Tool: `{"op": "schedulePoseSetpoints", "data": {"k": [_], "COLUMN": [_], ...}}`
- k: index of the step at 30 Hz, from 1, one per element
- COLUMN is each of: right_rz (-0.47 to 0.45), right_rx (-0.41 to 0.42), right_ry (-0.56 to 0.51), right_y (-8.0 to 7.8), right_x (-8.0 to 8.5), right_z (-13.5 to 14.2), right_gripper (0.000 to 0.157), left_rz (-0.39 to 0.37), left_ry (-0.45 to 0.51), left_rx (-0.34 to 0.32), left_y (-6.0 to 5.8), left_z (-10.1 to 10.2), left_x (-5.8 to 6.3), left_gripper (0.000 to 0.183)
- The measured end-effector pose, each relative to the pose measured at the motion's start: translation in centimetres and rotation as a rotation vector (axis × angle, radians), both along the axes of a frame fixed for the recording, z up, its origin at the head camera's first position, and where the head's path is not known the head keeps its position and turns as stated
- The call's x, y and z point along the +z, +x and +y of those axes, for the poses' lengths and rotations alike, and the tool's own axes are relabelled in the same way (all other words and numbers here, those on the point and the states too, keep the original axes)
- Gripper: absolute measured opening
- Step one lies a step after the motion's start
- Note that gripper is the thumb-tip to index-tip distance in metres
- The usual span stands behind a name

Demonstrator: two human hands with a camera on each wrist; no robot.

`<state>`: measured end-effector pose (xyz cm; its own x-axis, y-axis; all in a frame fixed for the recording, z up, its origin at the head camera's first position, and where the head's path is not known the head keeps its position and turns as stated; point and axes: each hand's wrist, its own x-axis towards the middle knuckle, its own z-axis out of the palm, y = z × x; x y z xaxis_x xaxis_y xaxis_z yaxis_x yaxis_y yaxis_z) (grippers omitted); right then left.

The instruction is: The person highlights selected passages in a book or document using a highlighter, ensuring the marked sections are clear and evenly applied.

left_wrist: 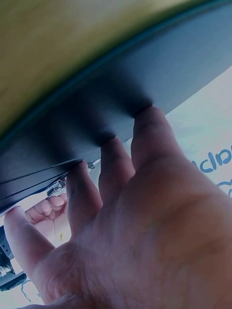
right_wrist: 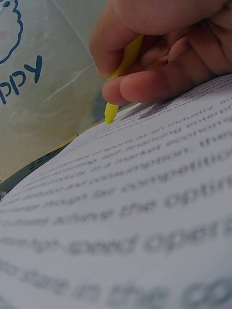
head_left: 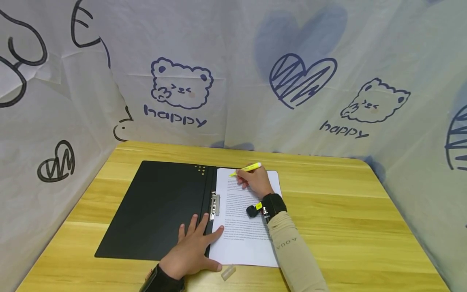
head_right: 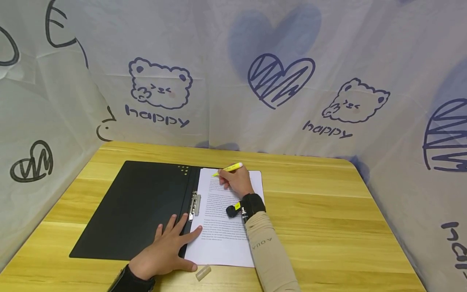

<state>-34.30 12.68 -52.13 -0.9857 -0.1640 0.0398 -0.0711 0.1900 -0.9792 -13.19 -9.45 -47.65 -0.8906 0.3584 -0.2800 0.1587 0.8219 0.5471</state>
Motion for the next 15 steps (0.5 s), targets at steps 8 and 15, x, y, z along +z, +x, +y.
{"op": "schedulePoseSetpoints", "data": {"k": [8,15], "right_rz": [-0.040,-0.042], "right_rx": [-0.021,-0.035], "right_ry": [-0.040,-0.032], "right_y": [-0.04,0.12], "right_x": [0.08,0.32], "right_z": [-0.04,-0.06], "right_gripper": [0.018,0.017], "left_rz": [0.007,0.004], "left_ry": [-0.012,-0.009], "left_rx": [-0.001,0.000], "left_y": [-0.02,0.02], "left_z": [0.05,0.05], "left_x": [-0.13,-0.11], "left_gripper": [0.094,0.094]}}
